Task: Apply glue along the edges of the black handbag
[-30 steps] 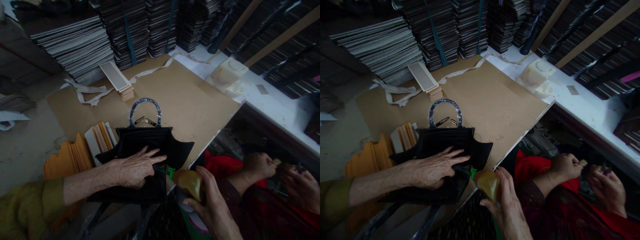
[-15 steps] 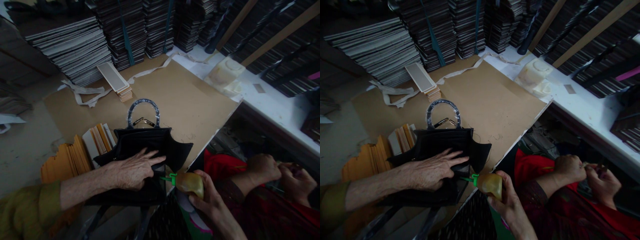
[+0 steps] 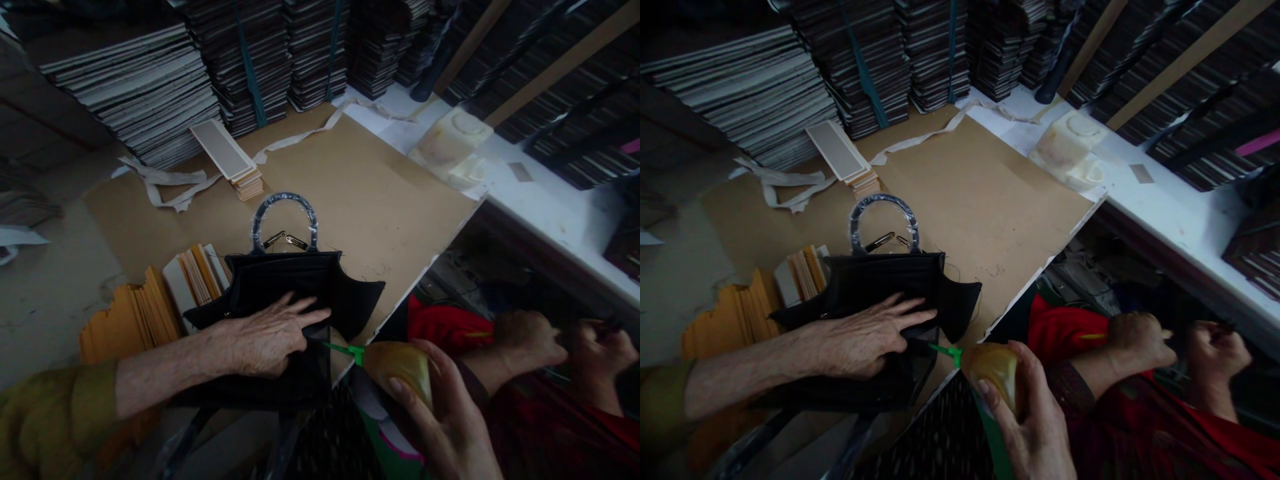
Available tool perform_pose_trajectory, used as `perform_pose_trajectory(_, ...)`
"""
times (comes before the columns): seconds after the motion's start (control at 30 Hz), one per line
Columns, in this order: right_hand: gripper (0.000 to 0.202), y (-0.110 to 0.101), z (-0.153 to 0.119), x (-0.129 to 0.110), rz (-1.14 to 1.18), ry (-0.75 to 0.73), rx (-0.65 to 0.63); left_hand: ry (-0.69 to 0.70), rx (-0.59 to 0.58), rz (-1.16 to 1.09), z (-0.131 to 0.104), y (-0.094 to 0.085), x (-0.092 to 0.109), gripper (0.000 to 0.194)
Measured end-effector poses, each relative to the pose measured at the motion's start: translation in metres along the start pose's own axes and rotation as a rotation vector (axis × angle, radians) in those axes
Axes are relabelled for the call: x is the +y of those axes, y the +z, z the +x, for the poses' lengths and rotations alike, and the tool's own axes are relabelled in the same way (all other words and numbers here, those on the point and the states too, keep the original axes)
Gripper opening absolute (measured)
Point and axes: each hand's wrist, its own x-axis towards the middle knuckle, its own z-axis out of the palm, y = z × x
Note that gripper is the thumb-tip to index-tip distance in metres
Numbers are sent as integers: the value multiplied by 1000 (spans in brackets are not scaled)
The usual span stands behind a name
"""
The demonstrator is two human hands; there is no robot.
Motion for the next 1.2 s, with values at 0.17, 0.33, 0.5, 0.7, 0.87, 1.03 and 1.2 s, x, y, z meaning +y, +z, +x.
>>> perform_pose_trajectory(0.17, 53, 11, 2, 4, -264, -431, 108, 5, 20, -19, -1, 4, -2, 32)
perform_pose_trajectory(0.33, 45, 14, 3, -6, -235, -484, 134, 15, 38, 1, -1, 6, -2, 31)
perform_pose_trajectory(0.5, 40, 15, 3, -10, -196, -459, 117, 24, 40, 12, 1, 8, -2, 32)
perform_pose_trajectory(0.7, 40, 7, 1, 0, -190, -472, 34, 3, 49, -2, 1, 14, -1, 34)
perform_pose_trajectory(0.87, 39, 4, 2, 1, -158, -467, 28, 1, 85, 22, 0, 19, 3, 32)
perform_pose_trajectory(1.03, 38, 4, 3, -1, -167, -437, 19, -60, 71, 26, 1, 26, 15, 32)
perform_pose_trajectory(1.2, 41, -3, 0, 4, -137, -353, -44, -65, 143, 48, 3, 42, 23, 25)
